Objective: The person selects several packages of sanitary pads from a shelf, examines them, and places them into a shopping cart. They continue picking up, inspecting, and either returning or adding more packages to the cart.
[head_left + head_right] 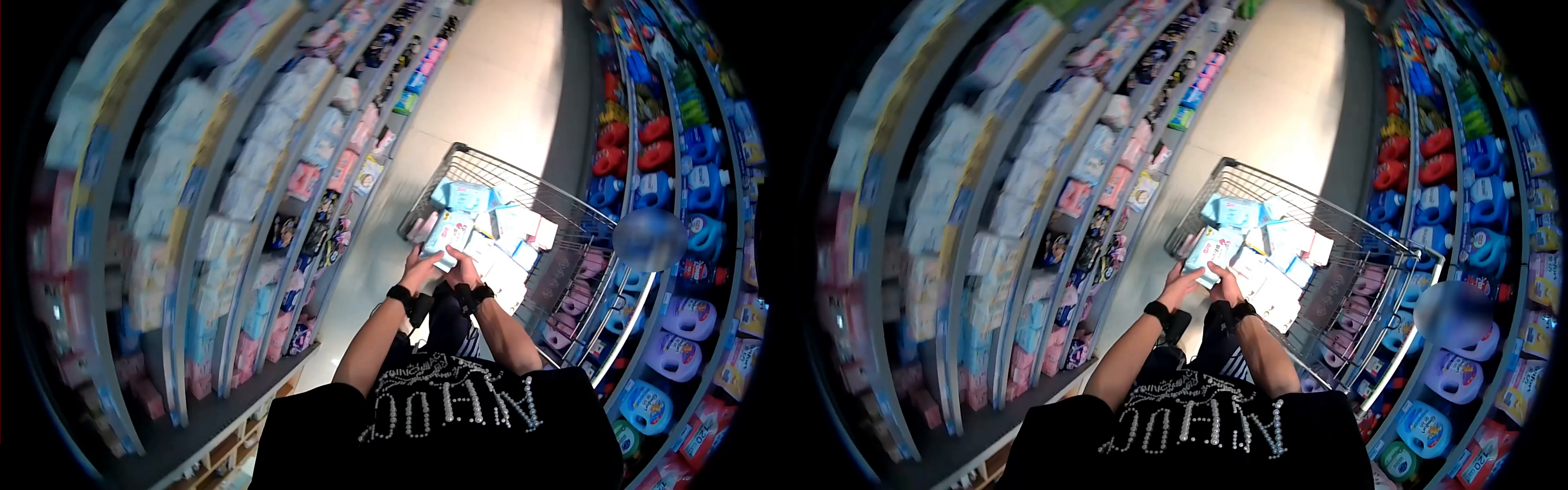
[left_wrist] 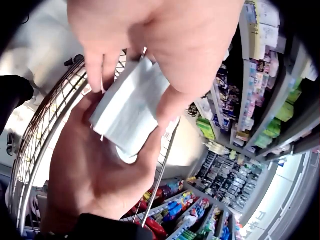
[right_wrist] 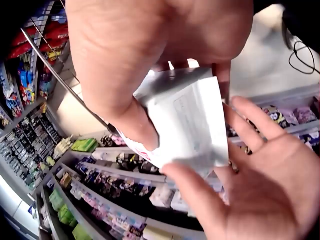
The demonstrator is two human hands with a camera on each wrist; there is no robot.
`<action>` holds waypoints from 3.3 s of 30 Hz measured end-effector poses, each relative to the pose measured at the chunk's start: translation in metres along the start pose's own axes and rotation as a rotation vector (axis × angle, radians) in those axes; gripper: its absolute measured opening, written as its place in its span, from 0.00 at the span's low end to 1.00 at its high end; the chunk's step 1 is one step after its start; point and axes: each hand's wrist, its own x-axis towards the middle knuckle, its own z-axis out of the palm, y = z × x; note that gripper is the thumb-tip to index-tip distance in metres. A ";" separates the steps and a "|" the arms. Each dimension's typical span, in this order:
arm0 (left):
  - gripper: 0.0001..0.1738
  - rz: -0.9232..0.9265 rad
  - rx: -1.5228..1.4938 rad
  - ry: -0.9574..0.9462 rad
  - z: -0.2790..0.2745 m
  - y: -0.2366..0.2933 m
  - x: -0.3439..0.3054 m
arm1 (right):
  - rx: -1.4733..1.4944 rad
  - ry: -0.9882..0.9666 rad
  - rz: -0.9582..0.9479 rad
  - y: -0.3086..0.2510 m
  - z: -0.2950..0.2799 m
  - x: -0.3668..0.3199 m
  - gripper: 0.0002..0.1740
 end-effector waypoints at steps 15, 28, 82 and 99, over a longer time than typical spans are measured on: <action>0.25 0.239 -0.235 0.052 -0.181 0.037 -0.166 | -0.101 -0.241 0.036 0.149 0.148 -0.110 0.29; 0.20 0.205 -0.008 -0.325 -0.103 -0.008 -0.176 | -0.089 -0.149 -0.234 0.085 0.076 -0.224 0.27; 0.33 0.785 -0.059 0.707 -0.477 0.013 -0.363 | -1.373 -0.887 -0.310 0.380 0.364 -0.098 0.20; 0.39 0.975 0.573 1.443 -0.501 0.010 -0.310 | -1.408 -0.973 -0.685 0.420 0.379 -0.090 0.36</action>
